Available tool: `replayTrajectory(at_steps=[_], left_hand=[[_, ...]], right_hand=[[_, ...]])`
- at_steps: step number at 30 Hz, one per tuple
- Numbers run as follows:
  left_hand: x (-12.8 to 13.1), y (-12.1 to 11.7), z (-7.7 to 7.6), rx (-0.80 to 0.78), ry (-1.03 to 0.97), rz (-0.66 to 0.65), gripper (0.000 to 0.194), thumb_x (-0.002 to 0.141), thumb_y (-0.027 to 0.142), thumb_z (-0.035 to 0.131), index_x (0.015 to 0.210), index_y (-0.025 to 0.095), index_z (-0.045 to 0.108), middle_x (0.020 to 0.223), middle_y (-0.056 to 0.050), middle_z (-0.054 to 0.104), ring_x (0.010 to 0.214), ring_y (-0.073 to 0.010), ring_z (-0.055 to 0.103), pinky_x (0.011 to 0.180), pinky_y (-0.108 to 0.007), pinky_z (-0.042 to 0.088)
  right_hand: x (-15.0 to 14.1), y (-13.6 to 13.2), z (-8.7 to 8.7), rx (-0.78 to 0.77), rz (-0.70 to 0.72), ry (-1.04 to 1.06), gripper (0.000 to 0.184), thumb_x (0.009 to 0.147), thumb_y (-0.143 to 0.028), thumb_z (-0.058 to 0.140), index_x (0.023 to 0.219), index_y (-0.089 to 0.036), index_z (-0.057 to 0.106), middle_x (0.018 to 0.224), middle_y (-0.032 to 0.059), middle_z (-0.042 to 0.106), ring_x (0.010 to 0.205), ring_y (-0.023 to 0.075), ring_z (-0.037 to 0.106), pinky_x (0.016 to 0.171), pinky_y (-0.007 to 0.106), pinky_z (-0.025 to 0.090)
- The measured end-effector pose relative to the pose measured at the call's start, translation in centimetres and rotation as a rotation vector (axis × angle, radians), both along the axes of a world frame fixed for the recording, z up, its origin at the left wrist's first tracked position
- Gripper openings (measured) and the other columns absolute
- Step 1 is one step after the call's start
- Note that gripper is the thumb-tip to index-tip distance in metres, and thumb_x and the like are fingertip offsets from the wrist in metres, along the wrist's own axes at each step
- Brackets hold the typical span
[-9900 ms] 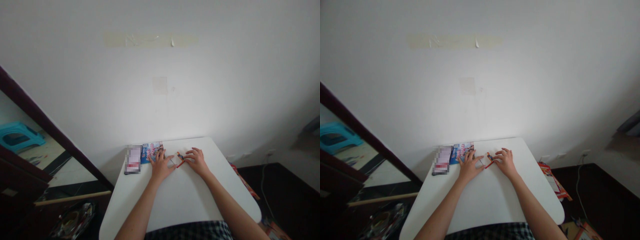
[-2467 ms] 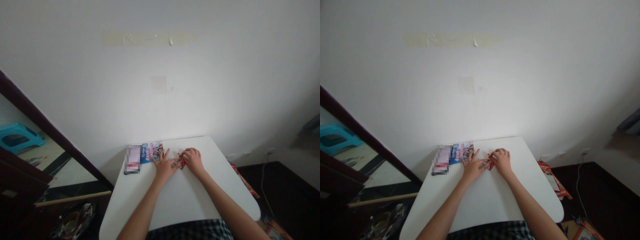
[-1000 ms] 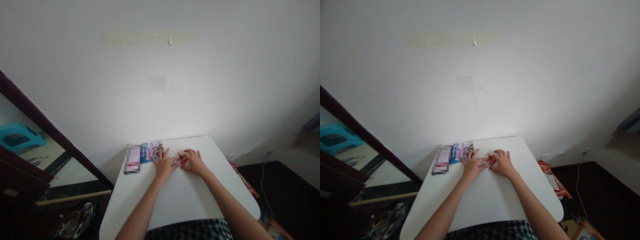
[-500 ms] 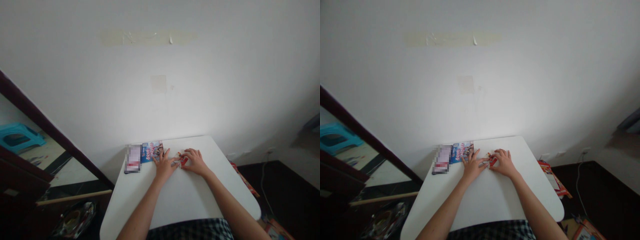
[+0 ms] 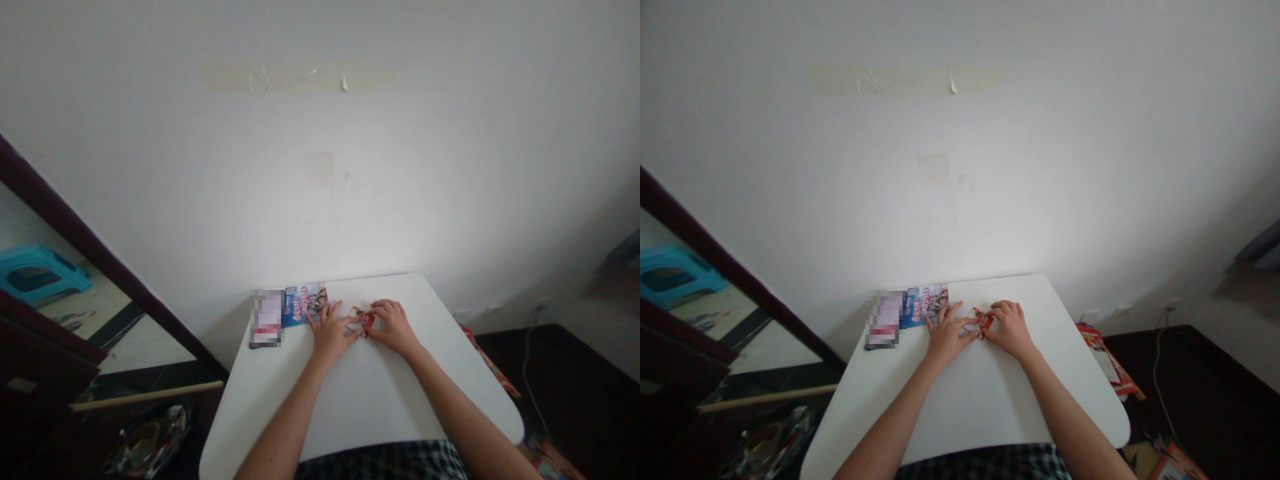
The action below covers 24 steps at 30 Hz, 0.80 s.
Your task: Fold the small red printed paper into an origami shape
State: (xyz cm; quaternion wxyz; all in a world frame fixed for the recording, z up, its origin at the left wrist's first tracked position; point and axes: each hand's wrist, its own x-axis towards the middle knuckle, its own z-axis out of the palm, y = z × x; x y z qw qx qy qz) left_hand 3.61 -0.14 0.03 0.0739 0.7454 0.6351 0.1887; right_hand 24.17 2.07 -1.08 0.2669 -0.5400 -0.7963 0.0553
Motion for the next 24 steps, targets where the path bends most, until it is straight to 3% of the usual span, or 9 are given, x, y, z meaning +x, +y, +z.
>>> replayTrajectory(at_steps=[7, 14, 24], left_hand=[[0.0, 0.2, -0.1, 0.000, -0.005, -0.011, 0.032, 0.078, 0.060, 0.068, 0.108, 0.051, 0.071, 0.157, 0.006, 0.039, 0.145, -0.0397, 0.026, 0.109, -0.081, -0.004], [-0.1, 0.4, -0.4, 0.002, 0.007, -0.019, 0.034, 0.078, 0.060, 0.068, 0.110, 0.052, 0.070, 0.158, 0.005, 0.038, 0.146, -0.0387, 0.025, 0.108, -0.082, 0.000], [-0.1, 0.5, -0.4, -0.010, 0.004, -0.027, 0.029, 0.079, 0.060, 0.066, 0.107, 0.051, 0.071, 0.160, 0.006, 0.035, 0.147, -0.0383, 0.022, 0.106, -0.083, 0.000]], right_hand=[[-0.6, 0.2, 0.1, 0.017, -0.048, -0.021, 0.028, 0.080, -0.043, 0.069, 0.104, -0.029, 0.072, 0.120, 0.0049, 0.066, 0.120, 0.0253, 0.052, 0.112, 0.045, 0.030], [-1.3, 0.7, 0.1, 0.008, -0.126, -0.016, 0.015, 0.085, -0.037, 0.065, 0.096, -0.029, 0.072, 0.115, 0.0043, 0.066, 0.119, 0.0261, 0.050, 0.113, 0.055, 0.025], [-2.2, 1.1, 0.5, -0.008, -0.194, -0.053, 0.015, 0.089, -0.037, 0.060, 0.091, -0.027, 0.071, 0.109, 0.0050, 0.065, 0.120, 0.0270, 0.048, 0.114, 0.062, 0.020]])
